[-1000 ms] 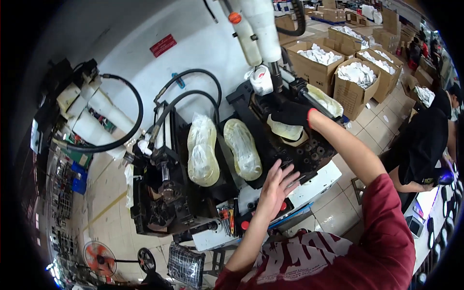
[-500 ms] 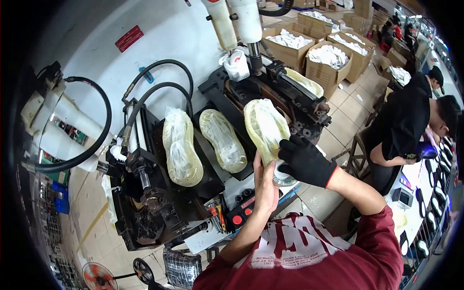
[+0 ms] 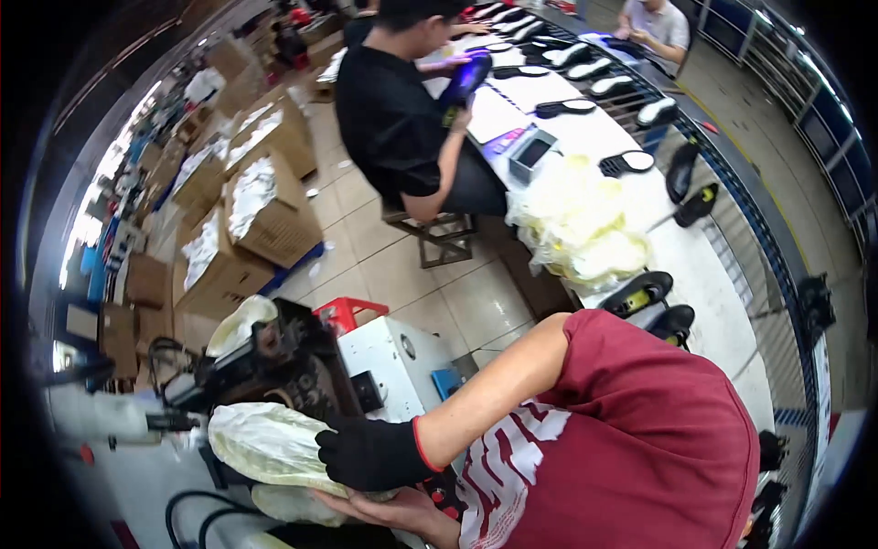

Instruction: The recorder is operating a machine to last or shape shoes in a factory environment.

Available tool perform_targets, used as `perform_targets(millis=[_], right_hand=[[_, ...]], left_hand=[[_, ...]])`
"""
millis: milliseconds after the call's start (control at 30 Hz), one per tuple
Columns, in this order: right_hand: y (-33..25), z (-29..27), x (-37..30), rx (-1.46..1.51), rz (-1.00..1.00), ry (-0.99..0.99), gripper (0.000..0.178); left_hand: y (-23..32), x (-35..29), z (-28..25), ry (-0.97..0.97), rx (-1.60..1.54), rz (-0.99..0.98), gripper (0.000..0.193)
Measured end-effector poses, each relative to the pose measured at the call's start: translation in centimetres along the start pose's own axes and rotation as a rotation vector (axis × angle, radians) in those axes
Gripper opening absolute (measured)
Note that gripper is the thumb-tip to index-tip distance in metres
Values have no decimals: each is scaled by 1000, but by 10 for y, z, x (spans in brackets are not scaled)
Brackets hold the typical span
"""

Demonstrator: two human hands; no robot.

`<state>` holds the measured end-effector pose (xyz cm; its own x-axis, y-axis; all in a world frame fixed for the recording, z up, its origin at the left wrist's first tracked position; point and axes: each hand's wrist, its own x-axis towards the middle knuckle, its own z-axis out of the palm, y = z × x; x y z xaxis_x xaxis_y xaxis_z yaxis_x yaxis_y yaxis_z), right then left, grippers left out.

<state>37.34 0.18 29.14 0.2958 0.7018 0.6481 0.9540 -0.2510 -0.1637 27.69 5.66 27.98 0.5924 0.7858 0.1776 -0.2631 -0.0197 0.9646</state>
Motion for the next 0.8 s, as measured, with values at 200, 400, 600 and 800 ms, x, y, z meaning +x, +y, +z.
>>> perform_targets(millis=[200,400,600,800], right_hand=[[12,-44,-73,113,373,150,17],[47,-117,-118,886,701,763,23],[64,-61,-60,802,562,142,29],[-69,127,-3,680,-125,-269,38]], left_hand=[[-13,-26,32,-379,122,-96,75],[-31,-42,19,-451,-171,-360,75],[48,-51,-18,-240,-146,-41,68],[113,-44,-74,359,-152,175,72]])
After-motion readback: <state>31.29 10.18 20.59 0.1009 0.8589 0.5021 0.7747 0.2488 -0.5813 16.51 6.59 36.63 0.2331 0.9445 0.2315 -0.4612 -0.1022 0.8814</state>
